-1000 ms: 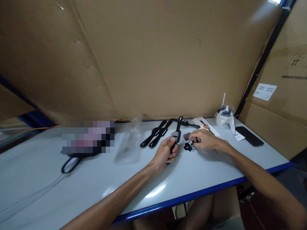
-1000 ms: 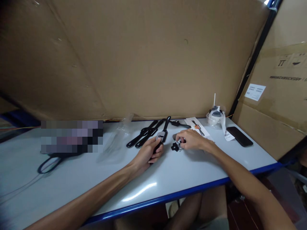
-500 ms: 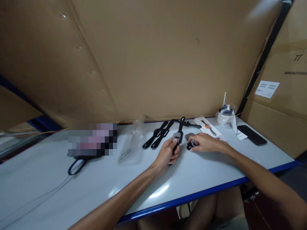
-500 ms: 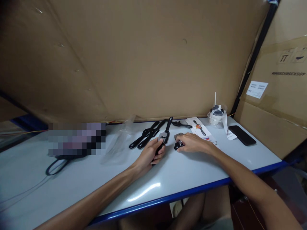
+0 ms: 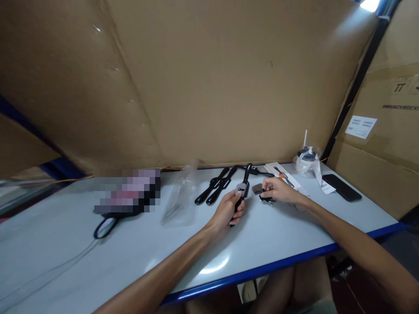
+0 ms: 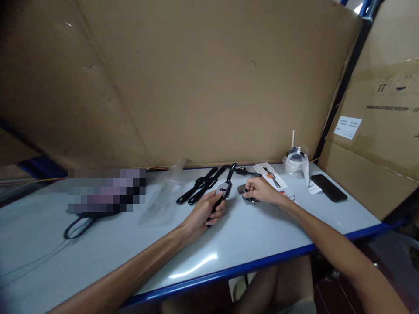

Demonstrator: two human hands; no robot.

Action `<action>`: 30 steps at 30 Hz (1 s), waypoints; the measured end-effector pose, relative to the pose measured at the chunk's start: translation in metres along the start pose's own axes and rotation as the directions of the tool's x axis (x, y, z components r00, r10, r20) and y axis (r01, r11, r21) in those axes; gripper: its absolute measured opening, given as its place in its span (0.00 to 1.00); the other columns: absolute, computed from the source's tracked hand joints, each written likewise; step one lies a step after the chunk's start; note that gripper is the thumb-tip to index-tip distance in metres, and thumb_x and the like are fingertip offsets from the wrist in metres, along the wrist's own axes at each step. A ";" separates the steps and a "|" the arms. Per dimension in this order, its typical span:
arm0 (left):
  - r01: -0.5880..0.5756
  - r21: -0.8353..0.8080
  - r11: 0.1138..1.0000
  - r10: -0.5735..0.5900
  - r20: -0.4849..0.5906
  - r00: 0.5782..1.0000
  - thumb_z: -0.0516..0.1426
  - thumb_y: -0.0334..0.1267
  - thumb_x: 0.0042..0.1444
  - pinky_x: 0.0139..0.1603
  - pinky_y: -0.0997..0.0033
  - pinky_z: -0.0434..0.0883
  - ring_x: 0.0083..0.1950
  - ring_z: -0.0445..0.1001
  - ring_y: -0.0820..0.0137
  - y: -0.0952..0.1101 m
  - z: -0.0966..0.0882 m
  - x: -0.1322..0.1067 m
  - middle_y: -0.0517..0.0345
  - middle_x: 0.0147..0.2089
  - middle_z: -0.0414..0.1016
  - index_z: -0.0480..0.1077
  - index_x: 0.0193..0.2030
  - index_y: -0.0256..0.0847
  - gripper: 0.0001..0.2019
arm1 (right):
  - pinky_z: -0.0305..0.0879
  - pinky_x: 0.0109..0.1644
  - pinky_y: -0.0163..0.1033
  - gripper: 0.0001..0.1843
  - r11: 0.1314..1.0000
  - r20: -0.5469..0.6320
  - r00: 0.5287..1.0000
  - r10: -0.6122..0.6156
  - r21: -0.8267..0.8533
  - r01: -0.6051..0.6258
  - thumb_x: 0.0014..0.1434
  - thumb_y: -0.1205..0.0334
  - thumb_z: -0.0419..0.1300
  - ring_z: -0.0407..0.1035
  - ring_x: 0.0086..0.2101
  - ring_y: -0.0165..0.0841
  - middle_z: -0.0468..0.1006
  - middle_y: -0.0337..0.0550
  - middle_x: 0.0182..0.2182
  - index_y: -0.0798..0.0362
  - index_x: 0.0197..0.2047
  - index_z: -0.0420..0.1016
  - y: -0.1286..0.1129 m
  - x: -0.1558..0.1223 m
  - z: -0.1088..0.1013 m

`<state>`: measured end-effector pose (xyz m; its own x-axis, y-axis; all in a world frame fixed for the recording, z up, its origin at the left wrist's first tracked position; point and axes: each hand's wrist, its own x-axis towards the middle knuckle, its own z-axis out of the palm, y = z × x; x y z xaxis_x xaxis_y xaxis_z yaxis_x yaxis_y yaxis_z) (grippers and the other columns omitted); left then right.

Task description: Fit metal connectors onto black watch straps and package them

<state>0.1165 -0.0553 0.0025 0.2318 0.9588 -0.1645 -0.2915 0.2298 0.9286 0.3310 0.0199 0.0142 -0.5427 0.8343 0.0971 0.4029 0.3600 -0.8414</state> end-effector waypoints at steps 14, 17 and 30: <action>0.060 -0.166 0.984 -0.061 0.001 0.998 0.58 0.63 0.58 0.16 0.80 0.38 0.16 0.48 0.82 -0.003 -0.004 0.012 0.70 0.21 0.57 0.56 0.34 0.43 0.25 | 0.57 0.22 0.33 0.11 0.996 -0.297 0.953 -0.050 0.051 0.068 0.53 0.59 0.64 0.62 0.17 0.29 0.68 0.30 0.17 0.49 0.31 0.63 -0.040 0.044 0.051; 0.041 -0.146 0.988 -0.040 0.006 0.999 0.59 0.61 0.58 0.17 0.80 0.38 0.16 0.48 0.81 -0.003 -0.003 0.013 0.70 0.21 0.57 0.56 0.35 0.44 0.24 | 0.56 0.29 0.34 0.07 0.971 -0.356 0.920 -0.164 -0.220 0.087 0.55 0.67 0.60 0.64 0.23 0.30 0.68 0.32 0.20 0.49 0.30 0.64 -0.041 0.047 0.061; -0.054 -0.070 0.996 0.055 0.020 0.998 0.61 0.50 0.60 0.15 0.82 0.42 0.16 0.47 0.82 -0.002 -0.004 0.004 0.71 0.22 0.57 0.57 0.37 0.44 0.17 | 0.55 0.21 0.32 0.10 0.998 -0.072 0.996 0.046 0.040 -0.043 0.65 0.55 0.55 0.63 0.18 0.26 0.73 0.34 0.24 0.51 0.34 0.67 -0.041 0.021 0.028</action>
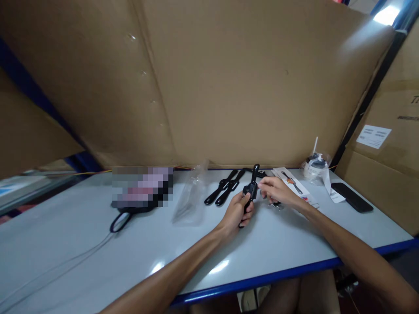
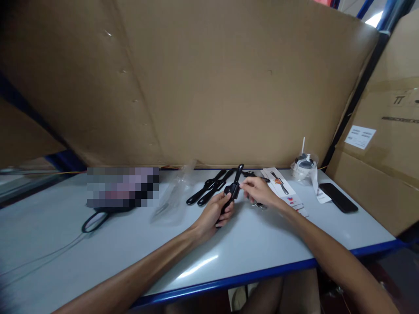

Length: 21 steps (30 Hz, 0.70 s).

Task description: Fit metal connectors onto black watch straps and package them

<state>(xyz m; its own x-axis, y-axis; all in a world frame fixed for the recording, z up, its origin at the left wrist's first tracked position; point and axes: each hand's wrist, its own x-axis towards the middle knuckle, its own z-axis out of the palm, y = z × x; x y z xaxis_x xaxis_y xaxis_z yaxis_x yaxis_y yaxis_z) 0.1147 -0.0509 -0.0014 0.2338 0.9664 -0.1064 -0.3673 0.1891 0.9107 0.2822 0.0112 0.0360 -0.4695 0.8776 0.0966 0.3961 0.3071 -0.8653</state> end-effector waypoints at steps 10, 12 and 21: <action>-0.063 0.084 0.995 0.059 0.046 0.997 0.62 0.55 0.59 0.16 0.84 0.42 0.17 0.46 0.83 0.006 0.001 -0.007 0.71 0.23 0.56 0.60 0.36 0.43 0.20 | 0.62 0.20 0.29 0.12 0.950 0.230 0.971 -0.061 0.313 -0.014 0.61 0.54 0.61 0.72 0.22 0.27 0.81 0.41 0.31 0.52 0.32 0.66 -0.001 -0.003 -0.001; -0.080 0.108 0.991 0.076 0.045 0.996 0.62 0.55 0.58 0.16 0.84 0.42 0.18 0.46 0.83 0.004 0.000 -0.006 0.71 0.22 0.56 0.60 0.34 0.42 0.21 | 0.61 0.20 0.29 0.11 0.954 0.211 0.974 -0.077 0.300 0.011 0.61 0.56 0.60 0.72 0.22 0.27 0.80 0.40 0.29 0.52 0.32 0.66 0.002 -0.002 -0.001; -0.114 0.172 0.978 0.108 0.045 0.993 0.61 0.59 0.57 0.16 0.84 0.48 0.19 0.51 0.81 -0.001 -0.002 -0.003 0.69 0.23 0.58 0.60 0.35 0.42 0.22 | 0.59 0.20 0.29 0.10 0.956 0.138 0.984 -0.116 0.283 0.074 0.60 0.58 0.59 0.67 0.20 0.25 0.80 0.39 0.28 0.53 0.29 0.68 0.009 0.002 0.004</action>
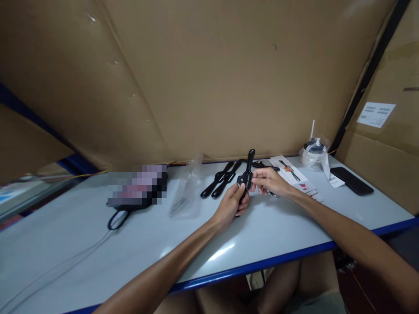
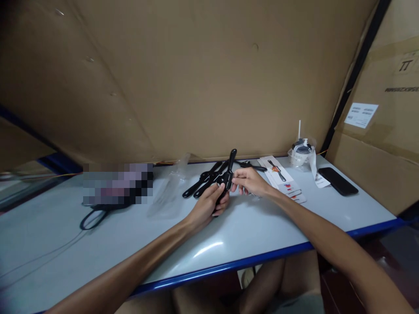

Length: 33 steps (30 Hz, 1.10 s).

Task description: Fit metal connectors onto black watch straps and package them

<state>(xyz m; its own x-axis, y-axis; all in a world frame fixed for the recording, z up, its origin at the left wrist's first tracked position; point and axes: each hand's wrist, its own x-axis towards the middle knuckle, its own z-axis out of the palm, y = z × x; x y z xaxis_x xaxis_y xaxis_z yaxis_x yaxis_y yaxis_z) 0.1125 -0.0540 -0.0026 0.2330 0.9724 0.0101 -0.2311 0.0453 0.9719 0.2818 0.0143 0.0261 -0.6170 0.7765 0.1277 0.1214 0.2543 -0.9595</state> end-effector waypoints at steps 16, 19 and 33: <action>0.035 0.036 0.999 -0.035 0.005 0.999 0.58 0.60 0.59 0.15 0.83 0.46 0.18 0.47 0.82 0.002 -0.002 0.001 0.72 0.21 0.54 0.61 0.35 0.41 0.23 | 0.60 0.19 0.28 0.12 0.999 -0.043 0.998 -0.039 -0.004 0.039 0.62 0.55 0.59 0.66 0.19 0.25 0.79 0.38 0.27 0.52 0.30 0.66 0.001 0.000 0.004; 0.035 0.059 0.998 -0.036 0.014 0.999 0.58 0.61 0.59 0.16 0.83 0.45 0.18 0.46 0.83 0.002 -0.003 0.001 0.72 0.21 0.53 0.61 0.35 0.41 0.23 | 0.60 0.19 0.29 0.11 0.999 -0.027 0.999 -0.032 -0.011 0.032 0.62 0.57 0.59 0.68 0.20 0.25 0.80 0.39 0.28 0.52 0.31 0.66 0.002 0.000 0.002; 0.066 0.206 0.976 -0.075 0.037 0.997 0.56 0.58 0.61 0.15 0.81 0.47 0.18 0.48 0.82 -0.004 -0.001 0.001 0.72 0.22 0.53 0.59 0.33 0.42 0.21 | 0.59 0.16 0.29 0.14 1.000 -0.209 0.978 -0.004 0.003 0.005 0.57 0.54 0.68 0.65 0.18 0.25 0.72 0.36 0.21 0.54 0.33 0.72 -0.007 -0.001 0.013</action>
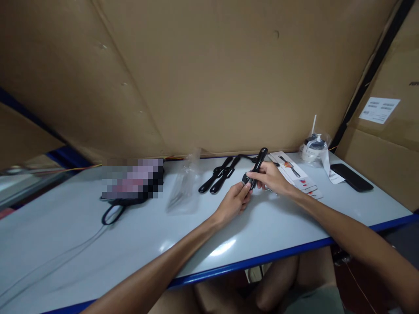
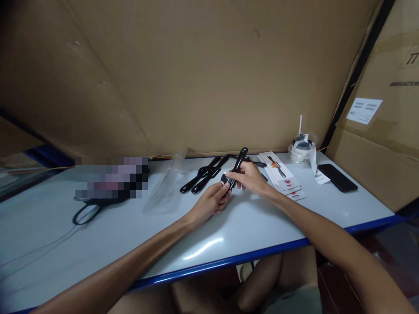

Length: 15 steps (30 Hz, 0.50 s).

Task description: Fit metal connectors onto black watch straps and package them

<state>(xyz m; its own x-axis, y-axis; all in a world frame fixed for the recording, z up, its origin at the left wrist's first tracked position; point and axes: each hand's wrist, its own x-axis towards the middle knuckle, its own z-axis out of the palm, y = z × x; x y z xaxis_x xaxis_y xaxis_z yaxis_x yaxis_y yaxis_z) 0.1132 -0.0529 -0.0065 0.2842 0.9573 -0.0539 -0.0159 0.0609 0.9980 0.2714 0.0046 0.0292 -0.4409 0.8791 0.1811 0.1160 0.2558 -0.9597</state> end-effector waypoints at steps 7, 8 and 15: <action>-0.003 0.009 1.000 0.003 -0.004 1.000 0.56 0.57 0.62 0.16 0.81 0.47 0.18 0.48 0.82 0.001 0.000 -0.002 0.71 0.22 0.52 0.59 0.34 0.42 0.20 | 0.61 0.16 0.28 0.12 0.999 -0.011 1.000 -0.018 0.032 0.018 0.58 0.57 0.67 0.66 0.18 0.25 0.71 0.33 0.21 0.54 0.34 0.70 0.002 0.000 0.003; 0.000 0.012 1.000 0.000 -0.006 1.000 0.55 0.57 0.62 0.16 0.81 0.47 0.18 0.48 0.82 0.001 0.000 -0.002 0.71 0.22 0.52 0.59 0.34 0.42 0.20 | 0.62 0.16 0.28 0.12 0.999 -0.012 1.000 -0.022 0.027 0.023 0.58 0.57 0.67 0.66 0.18 0.25 0.71 0.33 0.21 0.54 0.33 0.70 0.002 -0.001 0.004; -0.052 0.000 0.999 0.052 0.011 0.999 0.53 0.58 0.64 0.15 0.82 0.47 0.18 0.47 0.81 0.004 0.001 -0.003 0.72 0.23 0.53 0.60 0.39 0.43 0.19 | 0.62 0.16 0.29 0.13 0.999 -0.028 0.999 -0.038 0.024 0.039 0.59 0.55 0.66 0.65 0.17 0.24 0.72 0.33 0.21 0.54 0.34 0.69 0.004 0.000 0.006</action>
<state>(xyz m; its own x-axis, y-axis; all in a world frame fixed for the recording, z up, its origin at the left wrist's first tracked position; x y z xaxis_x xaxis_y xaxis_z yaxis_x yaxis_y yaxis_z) 0.1132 -0.0558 -0.0026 0.2934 0.9560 -0.0012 -0.0303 0.0106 0.9995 0.2670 0.0035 0.0237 -0.4201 0.8794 0.2238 0.0776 0.2805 -0.9567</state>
